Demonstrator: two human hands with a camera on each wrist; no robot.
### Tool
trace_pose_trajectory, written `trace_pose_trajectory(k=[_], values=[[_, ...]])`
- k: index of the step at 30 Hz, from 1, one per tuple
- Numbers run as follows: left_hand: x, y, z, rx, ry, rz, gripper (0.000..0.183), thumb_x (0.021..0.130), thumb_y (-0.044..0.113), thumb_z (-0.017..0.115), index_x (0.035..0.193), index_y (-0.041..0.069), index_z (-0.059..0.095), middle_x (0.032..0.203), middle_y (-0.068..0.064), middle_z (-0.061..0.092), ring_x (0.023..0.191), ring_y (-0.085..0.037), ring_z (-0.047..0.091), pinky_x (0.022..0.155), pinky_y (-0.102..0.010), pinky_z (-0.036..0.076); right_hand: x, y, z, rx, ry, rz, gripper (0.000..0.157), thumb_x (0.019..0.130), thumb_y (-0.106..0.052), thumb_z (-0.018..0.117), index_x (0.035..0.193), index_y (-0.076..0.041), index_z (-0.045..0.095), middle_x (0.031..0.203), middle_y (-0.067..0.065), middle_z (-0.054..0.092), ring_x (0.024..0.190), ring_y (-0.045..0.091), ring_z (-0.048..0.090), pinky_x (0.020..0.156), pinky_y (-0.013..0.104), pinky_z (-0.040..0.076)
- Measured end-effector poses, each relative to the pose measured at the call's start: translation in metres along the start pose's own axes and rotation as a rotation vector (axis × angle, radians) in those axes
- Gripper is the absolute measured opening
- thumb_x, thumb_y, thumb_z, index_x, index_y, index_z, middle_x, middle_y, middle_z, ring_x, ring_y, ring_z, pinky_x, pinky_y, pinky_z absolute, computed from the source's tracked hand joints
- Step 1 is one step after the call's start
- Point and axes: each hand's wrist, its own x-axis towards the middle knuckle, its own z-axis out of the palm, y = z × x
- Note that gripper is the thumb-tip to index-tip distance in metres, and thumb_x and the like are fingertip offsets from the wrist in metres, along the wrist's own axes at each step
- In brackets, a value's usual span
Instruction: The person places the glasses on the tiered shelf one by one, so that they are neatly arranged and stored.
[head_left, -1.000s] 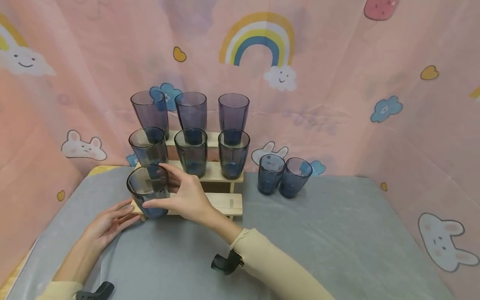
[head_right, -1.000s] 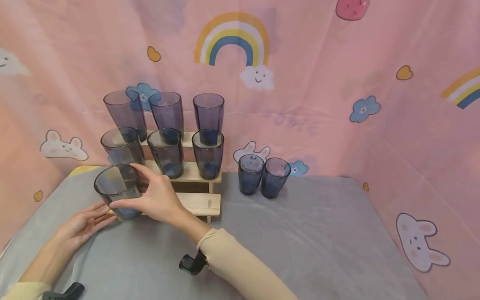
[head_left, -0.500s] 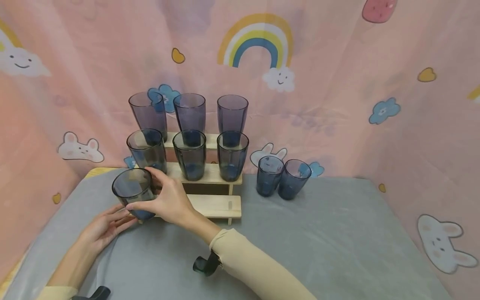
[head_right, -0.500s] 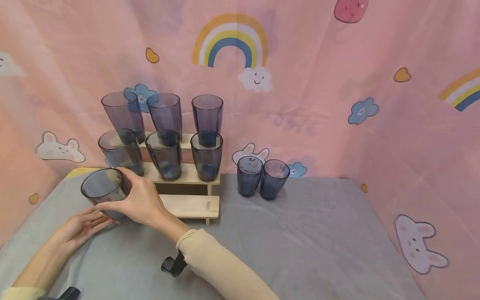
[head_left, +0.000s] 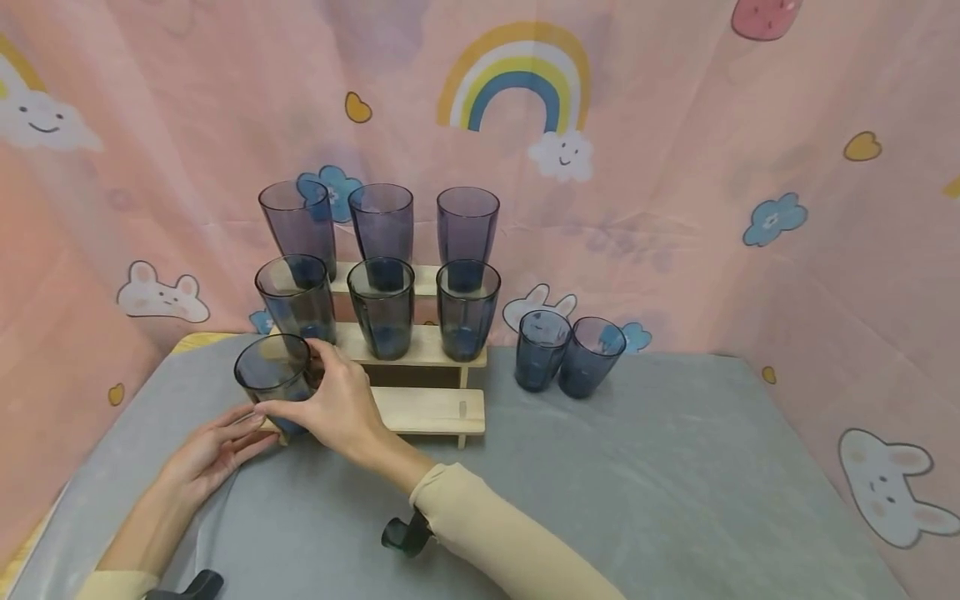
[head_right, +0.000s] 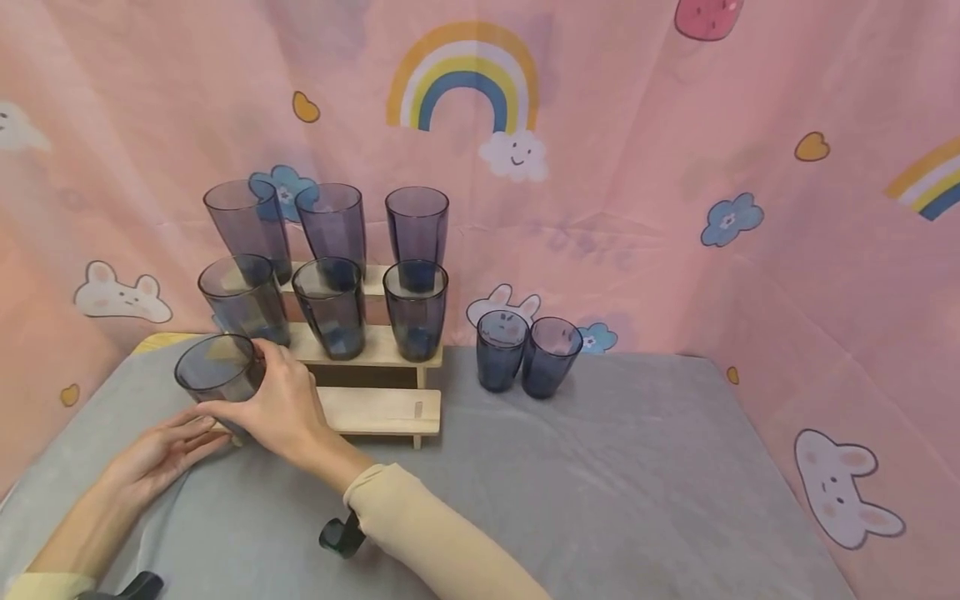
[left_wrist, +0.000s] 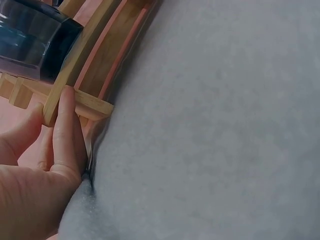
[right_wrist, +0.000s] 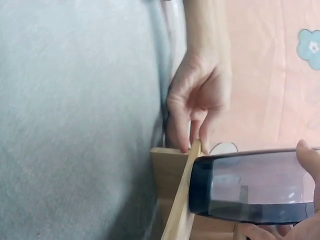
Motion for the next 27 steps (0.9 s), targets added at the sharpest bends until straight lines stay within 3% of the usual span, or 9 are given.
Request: trace_pose_trajectory(k=[11, 18, 19, 21, 23, 27], values=[[-0.001, 0.001, 0.002, -0.025, 0.005, -0.003, 0.079, 0.101, 0.004, 0.052, 0.155, 0.001, -0.006, 0.103, 0.008, 0.061, 0.096, -0.012, 0.065, 0.095, -0.032, 0.055, -0.003, -0.003, 0.0, -0.024, 0.01, 0.067, 0.085, 0.074, -0.048, 0.084, 0.142, -0.012, 0.046, 0.125, 0.0, 0.055, 0.113, 0.01, 0.056, 0.091, 0.015, 0.05], [0.0, 0.0, 0.002, -0.011, -0.009, 0.003, 0.074, 0.102, 0.004, 0.051, 0.154, 0.0, -0.001, 0.103, 0.007, 0.063, 0.096, -0.01, 0.065, 0.093, -0.031, 0.056, -0.007, -0.006, -0.025, 0.192, -0.082, 0.14, 0.079, 0.08, -0.037, 0.083, 0.145, -0.014, 0.044, 0.133, 0.001, 0.054, 0.119, 0.011, 0.054, 0.095, 0.021, 0.051], [0.0, 0.0, 0.002, -0.019, -0.011, 0.005, 0.07, 0.102, 0.004, 0.051, 0.154, 0.002, 0.004, 0.103, 0.006, 0.064, 0.096, -0.011, 0.065, 0.093, -0.031, 0.056, -0.008, -0.007, -0.03, 0.233, -0.094, 0.142, 0.077, 0.081, -0.034, 0.082, 0.144, -0.013, 0.045, 0.133, 0.001, 0.054, 0.119, 0.011, 0.054, 0.096, 0.023, 0.052], [0.0, 0.0, 0.0, -0.045, -0.019, 0.008, 0.05, 0.101, 0.003, 0.051, 0.147, 0.008, 0.031, 0.103, 0.005, 0.065, 0.096, -0.012, 0.066, 0.092, -0.032, 0.057, -0.011, -0.008, -0.039, 0.299, -0.116, 0.127, 0.07, 0.083, -0.03, 0.081, 0.143, -0.012, 0.047, 0.133, 0.001, 0.055, 0.121, 0.012, 0.053, 0.098, 0.025, 0.052], [-0.001, 0.001, 0.0, -0.075, -0.028, 0.009, 0.028, 0.101, 0.001, 0.052, 0.126, 0.014, 0.054, 0.103, 0.003, 0.066, 0.096, -0.013, 0.066, 0.091, -0.033, 0.057, -0.015, -0.008, -0.048, 0.336, -0.137, 0.108, 0.064, 0.086, -0.027, 0.079, 0.141, -0.011, 0.05, 0.134, 0.0, 0.055, 0.123, 0.011, 0.052, 0.1, 0.025, 0.05], [-0.002, 0.001, 0.001, -0.099, -0.038, 0.009, 0.026, 0.101, 0.0, 0.052, 0.119, 0.017, 0.061, 0.103, 0.002, 0.066, 0.096, -0.014, 0.067, 0.091, -0.033, 0.057, -0.025, 0.0, -0.063, 0.347, -0.165, 0.073, 0.055, 0.088, -0.025, 0.076, 0.137, -0.011, 0.054, 0.134, 0.0, 0.057, 0.124, 0.012, 0.052, 0.101, 0.026, 0.05]])
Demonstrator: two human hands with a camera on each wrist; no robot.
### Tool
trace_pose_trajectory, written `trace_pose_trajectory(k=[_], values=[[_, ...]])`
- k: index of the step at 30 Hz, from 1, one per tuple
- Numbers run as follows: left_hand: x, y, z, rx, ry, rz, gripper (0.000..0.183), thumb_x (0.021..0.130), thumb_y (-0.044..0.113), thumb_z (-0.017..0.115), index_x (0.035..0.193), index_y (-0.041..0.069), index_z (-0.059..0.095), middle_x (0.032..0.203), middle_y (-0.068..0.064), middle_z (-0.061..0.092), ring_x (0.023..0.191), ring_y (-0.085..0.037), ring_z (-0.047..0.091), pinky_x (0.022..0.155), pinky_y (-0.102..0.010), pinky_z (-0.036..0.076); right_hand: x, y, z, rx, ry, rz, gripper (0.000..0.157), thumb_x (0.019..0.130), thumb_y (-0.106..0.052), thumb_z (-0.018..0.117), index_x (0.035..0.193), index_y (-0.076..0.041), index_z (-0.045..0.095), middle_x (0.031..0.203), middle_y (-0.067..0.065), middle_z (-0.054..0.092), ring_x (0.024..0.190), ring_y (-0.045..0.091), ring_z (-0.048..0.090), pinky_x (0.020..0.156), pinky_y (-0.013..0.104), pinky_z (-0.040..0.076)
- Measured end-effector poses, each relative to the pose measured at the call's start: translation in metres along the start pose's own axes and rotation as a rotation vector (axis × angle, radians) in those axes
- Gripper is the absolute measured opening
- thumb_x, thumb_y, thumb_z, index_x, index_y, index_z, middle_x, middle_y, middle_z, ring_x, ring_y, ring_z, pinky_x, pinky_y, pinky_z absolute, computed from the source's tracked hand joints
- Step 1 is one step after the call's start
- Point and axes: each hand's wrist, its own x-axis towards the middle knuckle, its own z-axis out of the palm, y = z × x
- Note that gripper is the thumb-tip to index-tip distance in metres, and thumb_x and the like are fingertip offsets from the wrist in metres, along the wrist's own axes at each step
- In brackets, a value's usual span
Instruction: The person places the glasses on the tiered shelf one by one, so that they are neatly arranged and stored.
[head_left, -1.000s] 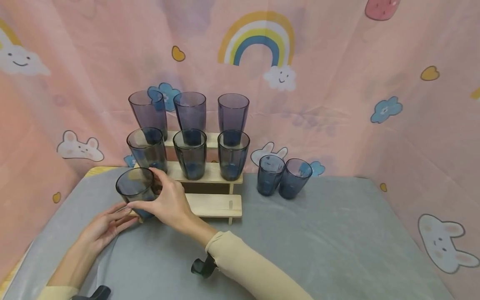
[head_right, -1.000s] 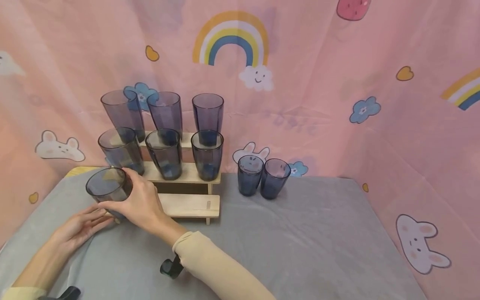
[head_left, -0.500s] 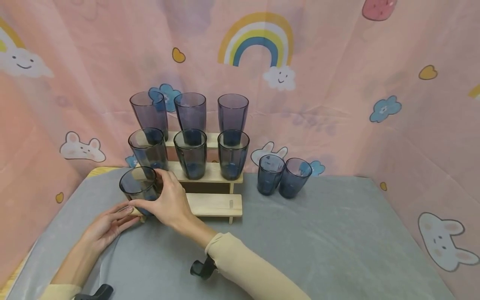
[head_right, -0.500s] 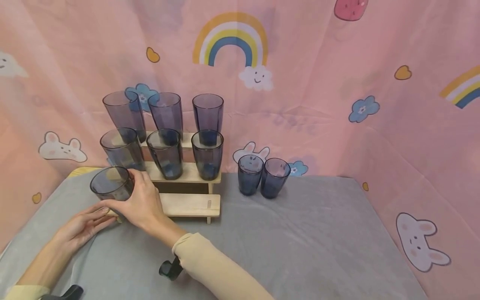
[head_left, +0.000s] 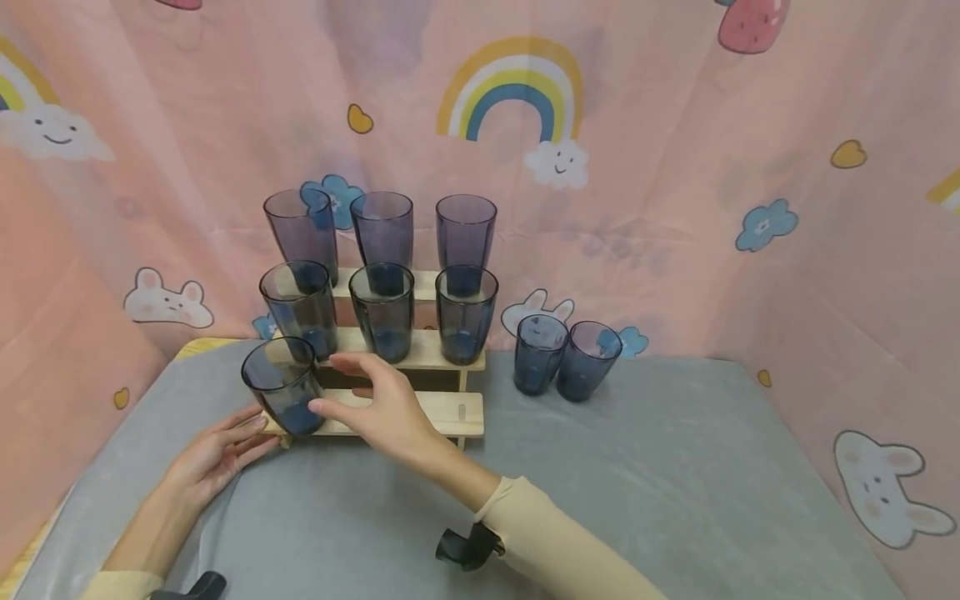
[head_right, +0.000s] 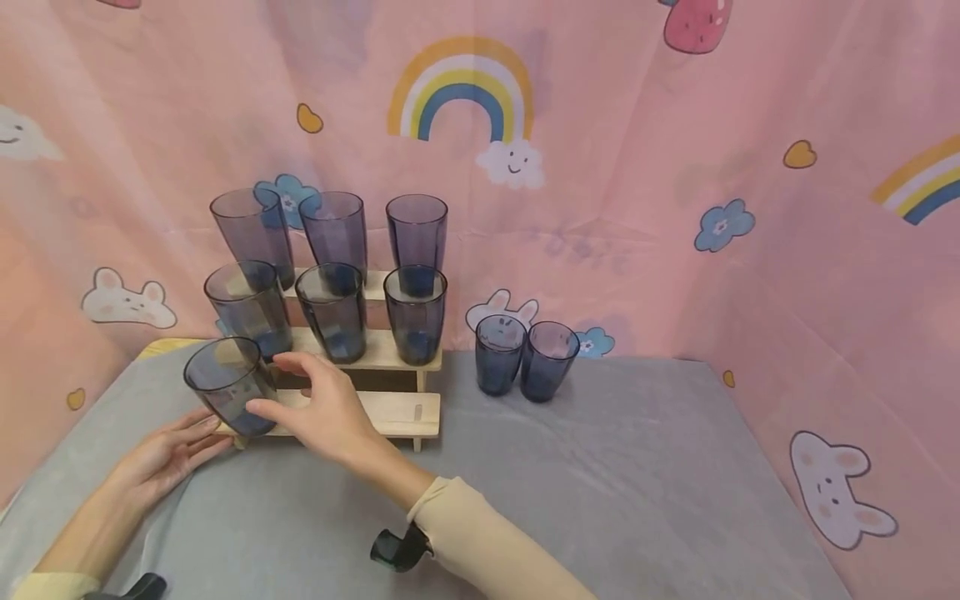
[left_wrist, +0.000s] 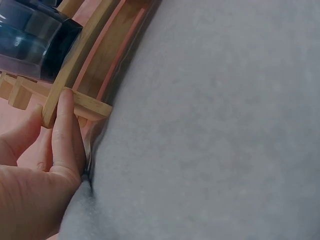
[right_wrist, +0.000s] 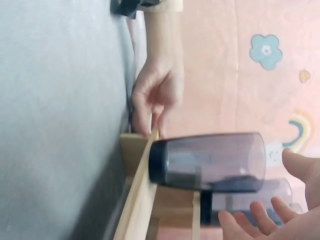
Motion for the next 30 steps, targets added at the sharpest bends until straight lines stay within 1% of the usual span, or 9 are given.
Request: trace_pose_trajectory(k=[3, 5, 6, 9, 14, 17, 20, 24, 30], values=[[0.0, -0.001, -0.001, -0.018, -0.012, -0.002, 0.027, 0.101, -0.001, 0.051, 0.119, 0.016, 0.062, 0.103, 0.001, 0.066, 0.096, -0.014, 0.067, 0.09, -0.032, 0.057, -0.008, 0.003, -0.014, -0.013, -0.017, -0.016, 0.049, 0.089, -0.023, 0.075, 0.133, -0.01, 0.058, 0.132, 0.002, 0.059, 0.123, 0.016, 0.054, 0.101, 0.029, 0.051], [0.0, -0.001, -0.002, -0.048, -0.029, -0.001, 0.031, 0.101, -0.002, 0.05, 0.097, 0.023, 0.068, 0.103, -0.001, 0.066, 0.096, -0.016, 0.067, 0.09, -0.032, 0.058, -0.013, 0.005, -0.026, -0.031, -0.017, -0.036, 0.043, 0.09, -0.021, 0.074, 0.129, -0.008, 0.061, 0.128, 0.003, 0.062, 0.12, 0.018, 0.057, 0.099, 0.03, 0.052], [0.0, -0.001, -0.002, -0.046, -0.033, 0.002, 0.03, 0.101, -0.002, 0.05, 0.097, 0.023, 0.067, 0.103, -0.001, 0.066, 0.096, -0.016, 0.067, 0.09, -0.032, 0.057, -0.016, 0.006, -0.033, -0.049, -0.013, -0.044, 0.04, 0.09, -0.021, 0.074, 0.127, -0.008, 0.063, 0.126, 0.003, 0.064, 0.118, 0.018, 0.059, 0.099, 0.03, 0.052], [0.0, 0.0, -0.002, -0.036, -0.035, 0.004, 0.026, 0.101, -0.001, 0.051, 0.101, 0.022, 0.063, 0.104, -0.001, 0.066, 0.097, -0.016, 0.067, 0.092, -0.033, 0.057, -0.025, 0.012, -0.055, -0.111, 0.031, -0.075, 0.033, 0.09, -0.02, 0.074, 0.12, -0.008, 0.067, 0.116, 0.001, 0.068, 0.109, 0.016, 0.063, 0.096, 0.031, 0.054], [0.002, 0.0, -0.003, -0.023, -0.02, -0.003, 0.027, 0.1, -0.001, 0.051, 0.123, 0.013, 0.047, 0.105, 0.0, 0.066, 0.098, -0.015, 0.066, 0.093, -0.033, 0.056, -0.039, 0.024, -0.093, -0.171, 0.147, -0.107, 0.026, 0.09, -0.017, 0.073, 0.114, -0.005, 0.07, 0.107, 0.003, 0.071, 0.102, 0.018, 0.066, 0.095, 0.04, 0.054], [0.002, 0.0, -0.003, -0.019, -0.023, 0.002, 0.031, 0.101, -0.001, 0.05, 0.127, 0.012, 0.042, 0.105, 0.0, 0.065, 0.098, -0.015, 0.066, 0.093, -0.033, 0.056, -0.046, 0.031, -0.114, -0.236, 0.199, -0.117, 0.027, 0.091, -0.015, 0.073, 0.115, -0.004, 0.069, 0.108, 0.005, 0.071, 0.104, 0.022, 0.066, 0.097, 0.043, 0.054], [0.002, 0.0, -0.003, -0.03, -0.026, 0.005, 0.023, 0.101, -0.001, 0.051, 0.116, 0.016, 0.055, 0.105, 0.0, 0.066, 0.098, -0.015, 0.066, 0.092, -0.033, 0.057, -0.052, 0.038, -0.132, -0.319, 0.228, -0.104, 0.03, 0.09, -0.017, 0.073, 0.118, -0.006, 0.069, 0.111, 0.005, 0.071, 0.107, 0.022, 0.065, 0.099, 0.042, 0.052], [0.001, -0.001, -0.004, -0.043, -0.03, 0.004, 0.028, 0.1, -0.002, 0.051, 0.1, 0.023, 0.064, 0.105, -0.001, 0.066, 0.097, -0.016, 0.066, 0.092, -0.033, 0.057, -0.062, 0.048, -0.156, -0.429, 0.279, -0.115, 0.034, 0.088, -0.017, 0.076, 0.12, -0.009, 0.068, 0.114, 0.005, 0.07, 0.11, 0.023, 0.064, 0.1, 0.044, 0.051], [0.002, 0.0, -0.003, -0.009, -0.014, 0.007, 0.029, 0.101, -0.001, 0.051, 0.125, 0.013, 0.046, 0.105, 0.0, 0.065, 0.098, -0.015, 0.066, 0.092, -0.032, 0.057, -0.073, 0.072, -0.193, -0.573, 0.387, -0.165, 0.047, 0.082, -0.013, 0.081, 0.125, -0.004, 0.064, 0.125, 0.014, 0.063, 0.119, 0.031, 0.056, 0.103, 0.05, 0.046]])
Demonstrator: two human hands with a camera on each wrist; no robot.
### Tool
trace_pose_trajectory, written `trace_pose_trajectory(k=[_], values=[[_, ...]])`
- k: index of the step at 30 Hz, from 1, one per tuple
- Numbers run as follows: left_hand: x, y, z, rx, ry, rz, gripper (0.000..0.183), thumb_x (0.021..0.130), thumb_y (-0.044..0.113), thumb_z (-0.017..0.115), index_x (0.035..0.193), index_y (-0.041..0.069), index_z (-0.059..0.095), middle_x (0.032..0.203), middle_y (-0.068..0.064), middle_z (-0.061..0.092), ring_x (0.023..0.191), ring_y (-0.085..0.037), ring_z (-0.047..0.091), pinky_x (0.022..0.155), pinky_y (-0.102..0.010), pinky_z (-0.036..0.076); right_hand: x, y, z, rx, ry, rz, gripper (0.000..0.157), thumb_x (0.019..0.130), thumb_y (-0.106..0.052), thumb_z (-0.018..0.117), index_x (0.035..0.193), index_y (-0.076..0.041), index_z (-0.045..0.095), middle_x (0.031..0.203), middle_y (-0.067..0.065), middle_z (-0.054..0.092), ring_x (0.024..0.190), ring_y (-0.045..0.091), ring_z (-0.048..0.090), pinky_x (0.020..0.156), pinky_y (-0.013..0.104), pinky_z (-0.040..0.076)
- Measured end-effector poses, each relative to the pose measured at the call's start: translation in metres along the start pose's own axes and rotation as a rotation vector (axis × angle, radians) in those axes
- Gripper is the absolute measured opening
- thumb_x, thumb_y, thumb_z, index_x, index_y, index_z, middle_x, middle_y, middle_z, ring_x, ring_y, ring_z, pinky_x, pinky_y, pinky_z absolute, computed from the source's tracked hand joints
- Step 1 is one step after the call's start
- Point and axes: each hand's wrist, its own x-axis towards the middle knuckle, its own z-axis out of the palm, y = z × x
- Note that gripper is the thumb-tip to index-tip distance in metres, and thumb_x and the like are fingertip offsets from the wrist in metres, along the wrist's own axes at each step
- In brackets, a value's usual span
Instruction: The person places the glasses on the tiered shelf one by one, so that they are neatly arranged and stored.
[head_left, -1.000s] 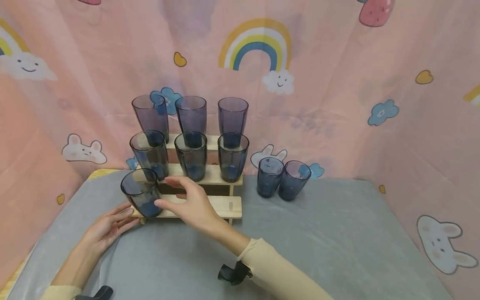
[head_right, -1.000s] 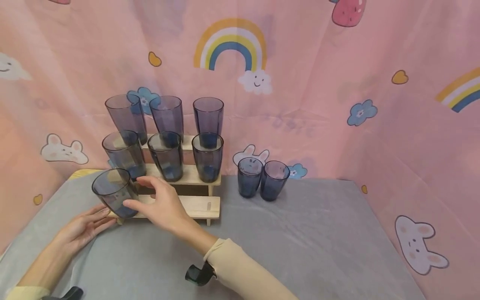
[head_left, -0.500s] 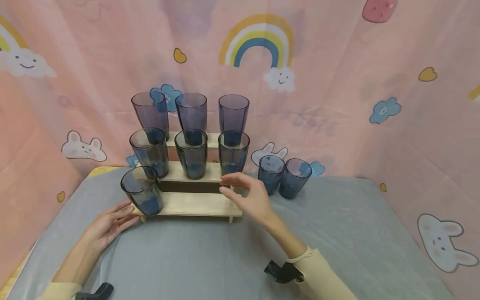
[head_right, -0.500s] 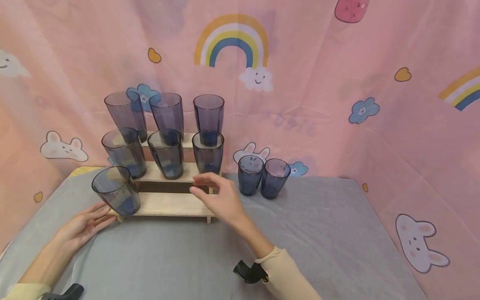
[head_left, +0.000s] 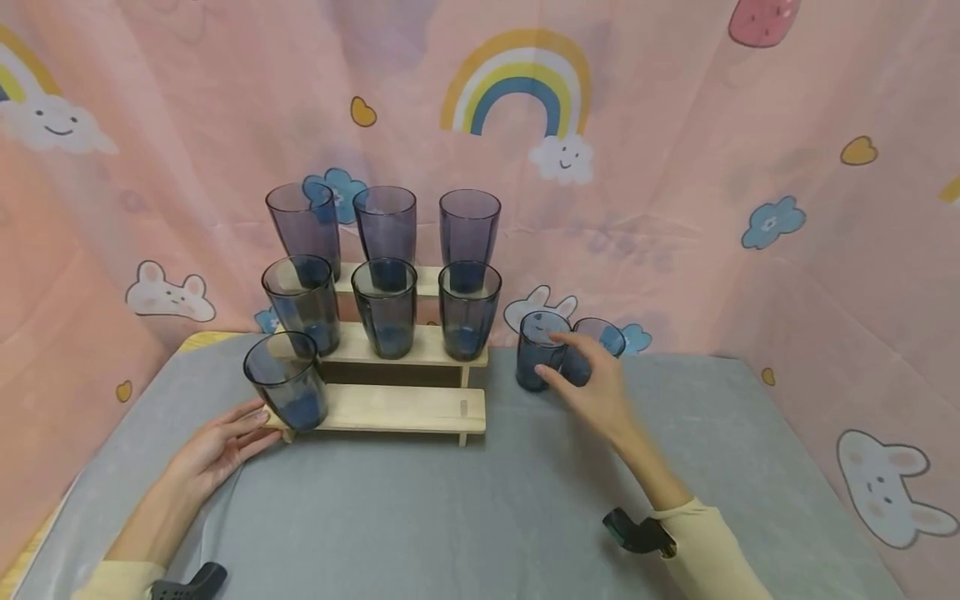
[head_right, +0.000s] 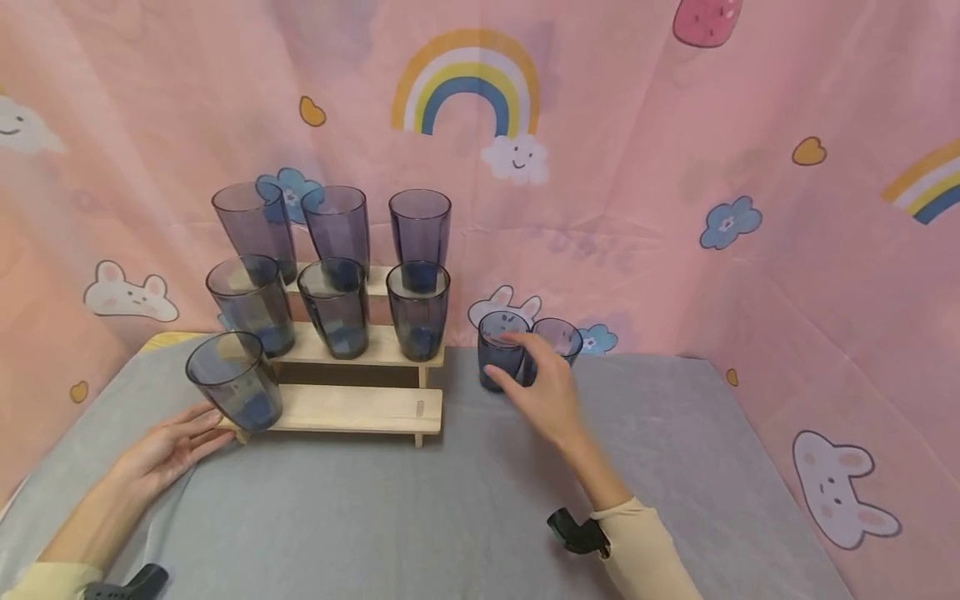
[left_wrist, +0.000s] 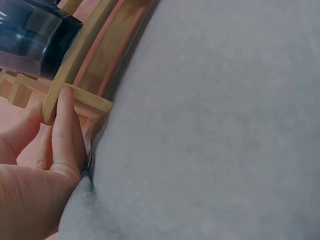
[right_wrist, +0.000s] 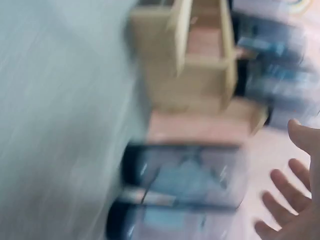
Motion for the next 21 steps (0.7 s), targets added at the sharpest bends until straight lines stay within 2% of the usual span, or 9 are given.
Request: trace_pose_trajectory(k=[2, 4, 6, 10, 14, 16, 18, 19, 21], values=[[0.0, 0.0, 0.001, 0.012, 0.005, -0.004, 0.04, 0.101, 0.0, 0.052, 0.136, 0.011, 0.035, 0.105, 0.0, 0.065, 0.098, -0.015, 0.066, 0.092, -0.032, 0.057, -0.002, 0.015, -0.005, -0.025, 0.02, 0.017, 0.053, 0.082, -0.013, 0.082, 0.129, -0.003, 0.06, 0.133, 0.016, 0.057, 0.127, 0.033, 0.049, 0.107, 0.054, 0.041], [0.0, 0.0, 0.001, 0.02, 0.008, -0.007, 0.045, 0.101, 0.001, 0.052, 0.139, 0.01, 0.031, 0.105, 0.001, 0.065, 0.098, -0.015, 0.066, 0.093, -0.032, 0.056, -0.003, 0.029, -0.01, -0.057, 0.04, 0.048, 0.06, 0.081, -0.015, 0.082, 0.134, -0.002, 0.057, 0.14, 0.017, 0.05, 0.134, 0.035, 0.041, 0.108, 0.058, 0.036], [0.0, 0.0, 0.001, 0.011, 0.008, -0.01, 0.042, 0.101, 0.0, 0.052, 0.137, 0.011, 0.034, 0.105, 0.0, 0.065, 0.098, -0.015, 0.066, 0.093, -0.032, 0.056, -0.004, 0.041, -0.015, -0.078, 0.056, 0.092, 0.065, 0.081, -0.016, 0.082, 0.138, -0.002, 0.053, 0.147, 0.018, 0.043, 0.139, 0.038, 0.033, 0.11, 0.062, 0.032], [0.0, 0.0, 0.0, -0.013, 0.01, -0.01, 0.034, 0.101, -0.001, 0.05, 0.13, 0.012, 0.039, 0.105, -0.001, 0.065, 0.098, -0.016, 0.066, 0.093, -0.033, 0.056, -0.005, 0.057, -0.018, -0.081, 0.094, 0.199, 0.081, 0.083, -0.023, 0.081, 0.149, -0.003, 0.038, 0.153, 0.02, 0.034, 0.142, 0.039, 0.029, 0.113, 0.062, 0.028], [0.0, 0.0, 0.0, 0.006, 0.014, -0.009, 0.047, 0.101, 0.0, 0.05, 0.142, 0.01, 0.027, 0.105, 0.0, 0.065, 0.098, -0.015, 0.066, 0.094, -0.032, 0.056, -0.006, 0.065, -0.017, 0.005, 0.103, 0.336, 0.101, 0.084, -0.025, 0.081, 0.157, -0.007, 0.014, 0.156, 0.021, 0.026, 0.143, 0.037, 0.026, 0.114, 0.059, 0.029], [0.0, 0.0, 0.001, 0.015, 0.015, -0.007, 0.051, 0.101, 0.001, 0.05, 0.144, 0.009, 0.024, 0.105, 0.001, 0.065, 0.098, -0.015, 0.066, 0.094, -0.032, 0.056, -0.005, 0.067, -0.016, 0.058, 0.098, 0.393, 0.105, 0.084, -0.025, 0.081, 0.158, -0.009, 0.007, 0.157, 0.022, 0.023, 0.144, 0.037, 0.025, 0.113, 0.059, 0.03], [0.0, 0.0, 0.001, 0.01, 0.011, -0.002, 0.045, 0.101, 0.0, 0.051, 0.141, 0.009, 0.031, 0.105, 0.0, 0.065, 0.098, -0.015, 0.066, 0.093, -0.032, 0.056, -0.004, 0.069, -0.016, 0.1, 0.089, 0.425, 0.106, 0.084, -0.025, 0.08, 0.158, -0.01, 0.006, 0.157, 0.023, 0.022, 0.144, 0.037, 0.024, 0.113, 0.059, 0.032], [0.0, 0.0, 0.001, 0.0, 0.01, -0.003, 0.039, 0.101, 0.0, 0.051, 0.136, 0.009, 0.038, 0.105, 0.0, 0.065, 0.098, -0.016, 0.066, 0.093, -0.032, 0.056, -0.004, 0.07, -0.015, 0.126, 0.083, 0.438, 0.105, 0.084, -0.024, 0.08, 0.158, -0.01, 0.007, 0.157, 0.022, 0.023, 0.144, 0.037, 0.024, 0.112, 0.059, 0.033], [-0.001, 0.0, 0.002, -0.016, 0.01, -0.003, 0.029, 0.101, -0.001, 0.051, 0.127, 0.011, 0.047, 0.104, -0.001, 0.065, 0.097, -0.016, 0.066, 0.092, -0.033, 0.057, -0.002, 0.072, -0.015, 0.18, 0.081, 0.458, 0.101, 0.084, -0.022, 0.081, 0.158, -0.009, 0.012, 0.155, 0.021, 0.028, 0.142, 0.037, 0.029, 0.111, 0.056, 0.037]])
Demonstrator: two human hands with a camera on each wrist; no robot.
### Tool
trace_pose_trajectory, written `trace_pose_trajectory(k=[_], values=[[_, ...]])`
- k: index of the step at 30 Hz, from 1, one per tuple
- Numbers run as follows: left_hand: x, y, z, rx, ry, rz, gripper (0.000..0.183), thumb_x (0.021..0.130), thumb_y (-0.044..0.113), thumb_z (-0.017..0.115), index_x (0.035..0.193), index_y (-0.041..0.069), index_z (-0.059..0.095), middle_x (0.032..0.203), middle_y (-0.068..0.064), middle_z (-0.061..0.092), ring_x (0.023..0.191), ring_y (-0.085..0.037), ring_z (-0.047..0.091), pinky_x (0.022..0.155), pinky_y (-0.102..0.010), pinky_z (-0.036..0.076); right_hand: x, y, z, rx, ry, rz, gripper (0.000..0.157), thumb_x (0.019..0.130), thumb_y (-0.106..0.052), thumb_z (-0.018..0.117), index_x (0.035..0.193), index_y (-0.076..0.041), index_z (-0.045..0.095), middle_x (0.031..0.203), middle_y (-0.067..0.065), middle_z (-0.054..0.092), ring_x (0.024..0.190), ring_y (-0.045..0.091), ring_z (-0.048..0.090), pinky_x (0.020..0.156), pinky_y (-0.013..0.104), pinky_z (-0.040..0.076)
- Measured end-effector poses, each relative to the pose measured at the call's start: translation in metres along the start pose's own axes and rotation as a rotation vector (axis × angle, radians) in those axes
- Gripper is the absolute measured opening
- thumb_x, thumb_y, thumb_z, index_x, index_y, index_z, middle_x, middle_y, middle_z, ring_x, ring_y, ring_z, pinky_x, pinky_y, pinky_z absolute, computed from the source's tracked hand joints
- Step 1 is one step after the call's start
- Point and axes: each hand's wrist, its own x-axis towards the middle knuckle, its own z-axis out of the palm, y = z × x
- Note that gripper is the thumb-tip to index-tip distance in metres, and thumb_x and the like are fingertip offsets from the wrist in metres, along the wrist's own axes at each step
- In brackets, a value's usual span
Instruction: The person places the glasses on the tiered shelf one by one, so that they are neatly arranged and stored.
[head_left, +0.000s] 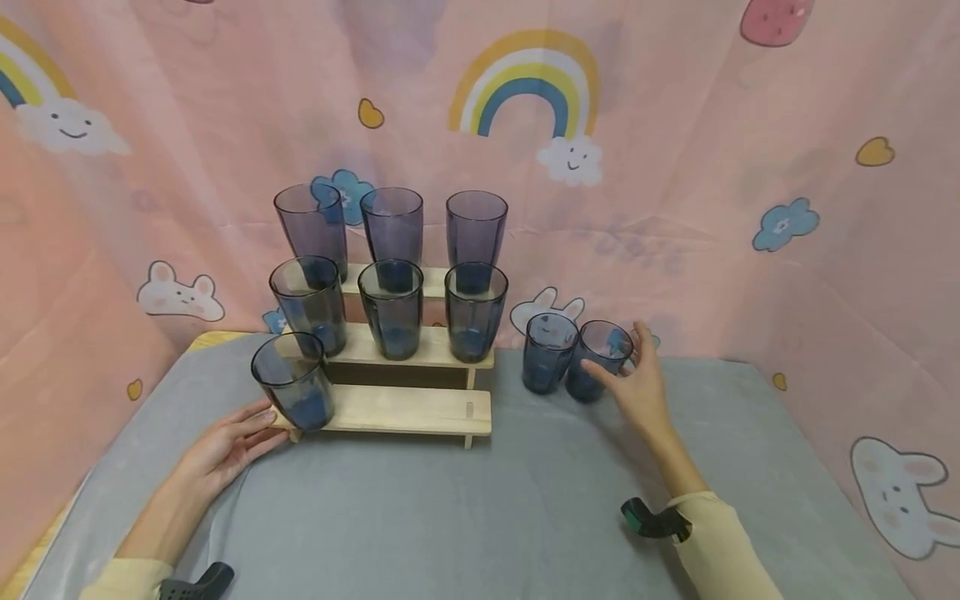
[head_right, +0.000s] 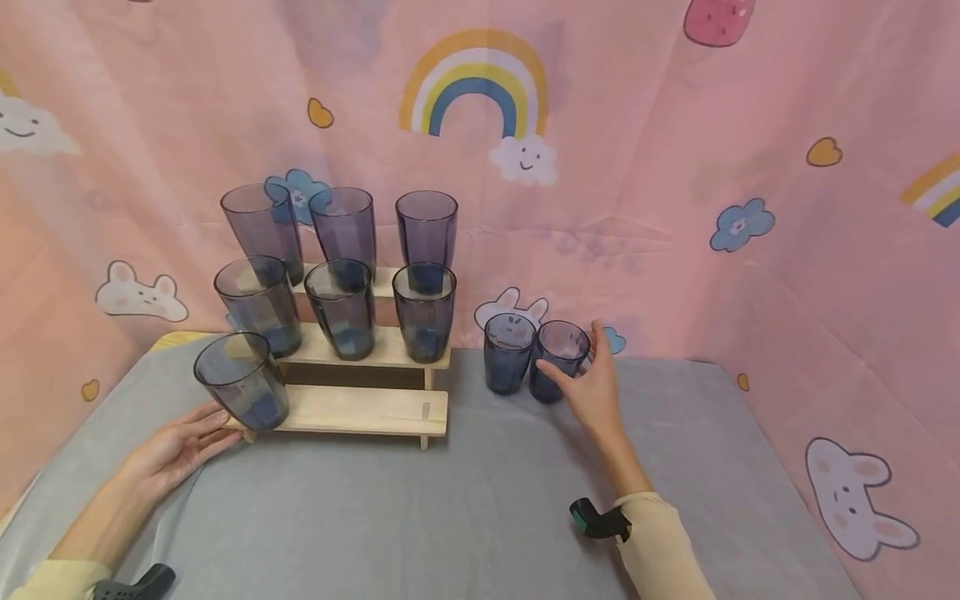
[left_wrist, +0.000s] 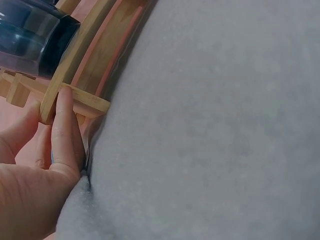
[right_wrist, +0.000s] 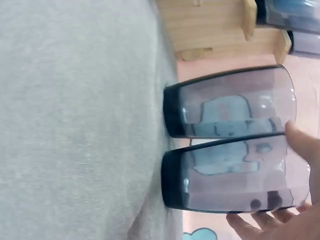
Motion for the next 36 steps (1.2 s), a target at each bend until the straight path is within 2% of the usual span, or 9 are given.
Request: trace_pose_trajectory(k=[1, 6, 7, 12, 15, 19, 26, 33, 36], values=[[0.0, 0.0, 0.0, -0.014, 0.004, -0.003, 0.025, 0.1, -0.002, 0.051, 0.121, 0.013, 0.051, 0.104, -0.002, 0.065, 0.097, -0.017, 0.067, 0.091, -0.033, 0.057, 0.001, 0.0, -0.001, 0.017, -0.005, 0.008, 0.099, 0.084, -0.022, 0.081, 0.157, -0.009, 0.016, 0.154, 0.019, 0.03, 0.141, 0.037, 0.031, 0.11, 0.055, 0.038], [0.0, -0.001, 0.001, 0.022, 0.003, 0.007, 0.042, 0.101, 0.0, 0.05, 0.139, 0.008, 0.034, 0.104, -0.002, 0.065, 0.097, -0.016, 0.066, 0.092, -0.033, 0.057, 0.003, -0.002, -0.007, 0.026, -0.013, 0.063, 0.09, 0.083, -0.024, 0.081, 0.155, -0.012, 0.028, 0.151, 0.011, 0.04, 0.139, 0.034, 0.037, 0.109, 0.046, 0.043], [0.0, -0.001, 0.0, 0.016, 0.004, 0.007, 0.037, 0.101, 0.0, 0.05, 0.136, 0.009, 0.041, 0.104, -0.002, 0.065, 0.097, -0.016, 0.066, 0.092, -0.033, 0.057, 0.003, -0.003, -0.008, 0.023, -0.016, 0.068, 0.09, 0.083, -0.024, 0.081, 0.155, -0.013, 0.028, 0.15, 0.01, 0.041, 0.139, 0.033, 0.038, 0.108, 0.043, 0.044], [0.001, 0.001, 0.0, 0.013, -0.001, 0.01, 0.038, 0.101, 0.001, 0.05, 0.138, 0.01, 0.043, 0.105, -0.001, 0.065, 0.097, -0.016, 0.066, 0.091, -0.032, 0.057, 0.0, -0.008, -0.011, 0.033, -0.015, 0.074, 0.088, 0.082, -0.022, 0.082, 0.154, -0.014, 0.031, 0.147, 0.009, 0.045, 0.134, 0.028, 0.045, 0.094, 0.017, 0.05], [0.002, 0.001, 0.002, 0.044, 0.009, 0.01, 0.059, 0.102, 0.002, 0.05, 0.149, 0.005, 0.015, 0.105, 0.001, 0.064, 0.098, -0.014, 0.066, 0.092, -0.031, 0.057, -0.004, -0.01, -0.011, 0.028, 0.006, 0.075, 0.086, 0.081, -0.021, 0.083, 0.152, -0.012, 0.035, 0.145, 0.01, 0.048, 0.131, 0.028, 0.048, 0.083, 0.007, 0.048], [0.002, 0.001, 0.002, 0.044, 0.013, 0.01, 0.059, 0.101, 0.002, 0.051, 0.149, 0.005, 0.016, 0.105, 0.001, 0.064, 0.098, -0.014, 0.066, 0.091, -0.032, 0.057, -0.01, -0.014, -0.011, -0.009, 0.016, 0.086, 0.086, 0.08, -0.023, 0.084, 0.15, -0.009, 0.038, 0.142, 0.012, 0.05, 0.129, 0.029, 0.05, 0.084, 0.011, 0.051], [-0.001, 0.003, 0.003, 0.041, 0.004, 0.018, 0.069, 0.102, 0.002, 0.05, 0.153, 0.003, 0.005, 0.104, 0.001, 0.065, 0.097, -0.015, 0.066, 0.09, -0.033, 0.058, -0.017, -0.025, -0.015, -0.089, 0.003, 0.096, 0.091, 0.079, -0.032, 0.085, 0.152, -0.009, 0.036, 0.144, 0.012, 0.048, 0.131, 0.032, 0.048, 0.097, 0.035, 0.053], [-0.001, 0.001, 0.003, 0.068, 0.009, 0.015, 0.075, 0.102, 0.002, 0.05, 0.154, 0.0, -0.004, 0.104, 0.001, 0.065, 0.097, -0.015, 0.066, 0.091, -0.034, 0.057, -0.022, -0.041, -0.017, -0.105, 0.003, 0.07, 0.088, 0.077, -0.031, 0.086, 0.15, -0.012, 0.041, 0.14, 0.012, 0.051, 0.127, 0.03, 0.052, 0.086, 0.015, 0.053], [0.0, 0.0, 0.003, 0.056, 0.008, 0.012, 0.072, 0.102, 0.002, 0.05, 0.155, 0.002, 0.002, 0.105, 0.001, 0.064, 0.098, -0.015, 0.066, 0.093, -0.035, 0.057, -0.026, -0.048, -0.018, -0.115, 0.001, 0.055, 0.088, 0.077, -0.03, 0.086, 0.15, -0.011, 0.041, 0.138, 0.013, 0.052, 0.125, 0.03, 0.053, 0.086, 0.015, 0.053]])
